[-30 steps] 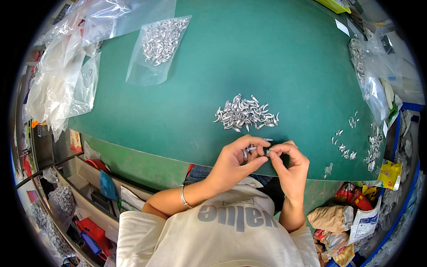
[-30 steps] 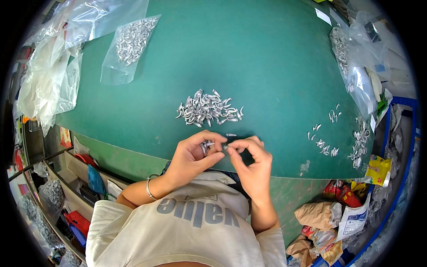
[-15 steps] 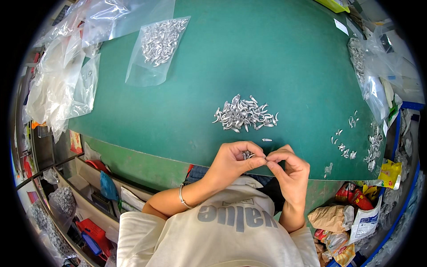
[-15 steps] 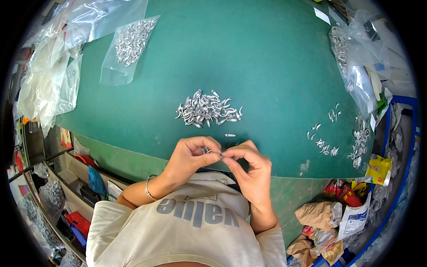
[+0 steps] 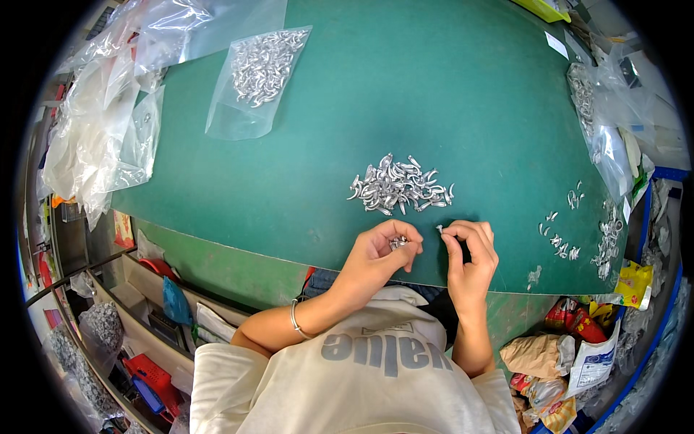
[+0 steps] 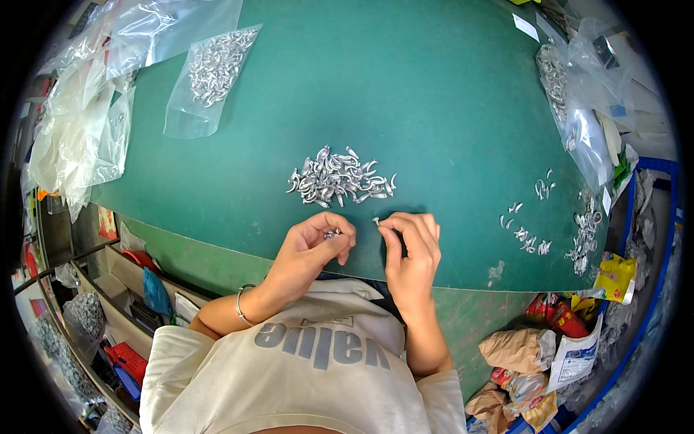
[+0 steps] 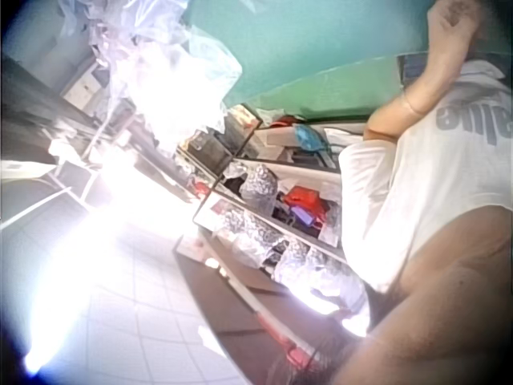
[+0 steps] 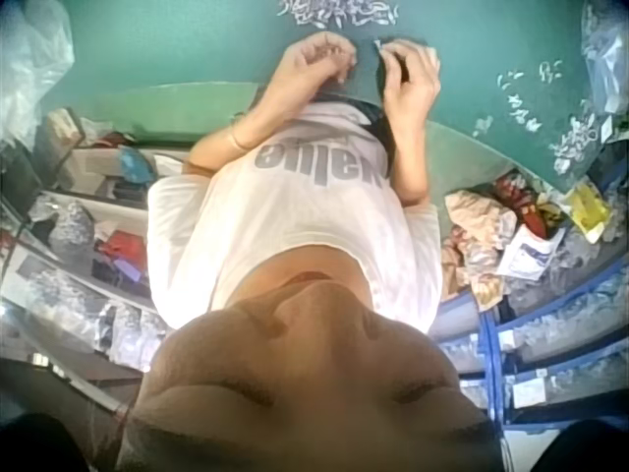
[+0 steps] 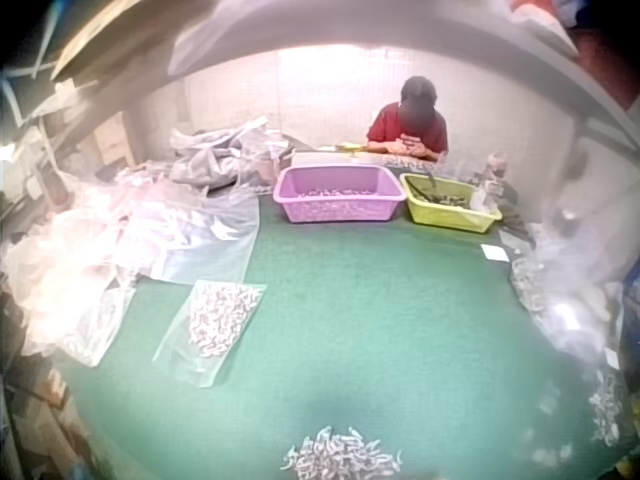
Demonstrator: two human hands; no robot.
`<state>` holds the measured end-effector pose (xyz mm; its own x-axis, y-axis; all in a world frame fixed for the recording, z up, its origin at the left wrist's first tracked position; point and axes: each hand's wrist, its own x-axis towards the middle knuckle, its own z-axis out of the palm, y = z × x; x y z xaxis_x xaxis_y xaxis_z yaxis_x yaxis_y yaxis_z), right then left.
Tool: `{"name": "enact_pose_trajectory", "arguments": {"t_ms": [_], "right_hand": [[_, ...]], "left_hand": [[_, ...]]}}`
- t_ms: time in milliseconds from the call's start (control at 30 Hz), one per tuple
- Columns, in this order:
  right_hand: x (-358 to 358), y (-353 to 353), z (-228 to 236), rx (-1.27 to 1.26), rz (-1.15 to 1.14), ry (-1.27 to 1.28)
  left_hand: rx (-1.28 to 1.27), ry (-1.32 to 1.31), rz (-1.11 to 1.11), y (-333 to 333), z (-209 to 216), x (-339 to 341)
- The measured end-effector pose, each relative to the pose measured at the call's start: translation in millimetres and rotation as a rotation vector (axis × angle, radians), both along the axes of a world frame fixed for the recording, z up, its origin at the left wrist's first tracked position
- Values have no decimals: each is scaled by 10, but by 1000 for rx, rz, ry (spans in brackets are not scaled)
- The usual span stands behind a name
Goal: The person sits at a green workbench and repeatedly picks up small, silver, curved metal pieces from a pile. They manipulate each piece with both hands, seemingly inspecting or adjusting it, before placing it back onto the table. The process is repetitive and involves handling the small components one by one.
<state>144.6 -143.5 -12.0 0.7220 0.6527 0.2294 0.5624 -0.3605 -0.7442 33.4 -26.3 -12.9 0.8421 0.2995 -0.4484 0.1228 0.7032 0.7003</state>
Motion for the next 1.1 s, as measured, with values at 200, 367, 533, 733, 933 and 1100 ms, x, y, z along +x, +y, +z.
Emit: {"name": "enact_pose_trajectory", "arguments": {"t_ms": [200,367,533,733,933,1100], "right_hand": [[-58,-5,178,94,140,-26],[-69,-10,236,119,122,61],[-60,-25,282,120,138,86],[-76,-50,288,175,134,264],[-132,-92,298,290,107,628],[-181,-118,347,466,81,1136]], "left_hand": [[106,1,-50,9,114,38],[126,-52,-37,-17,54,23],[80,-41,-66,-2,76,11],[47,-78,-52,6,128,8],[30,-126,-41,10,209,17],[-32,-145,-40,8,210,2]]}}
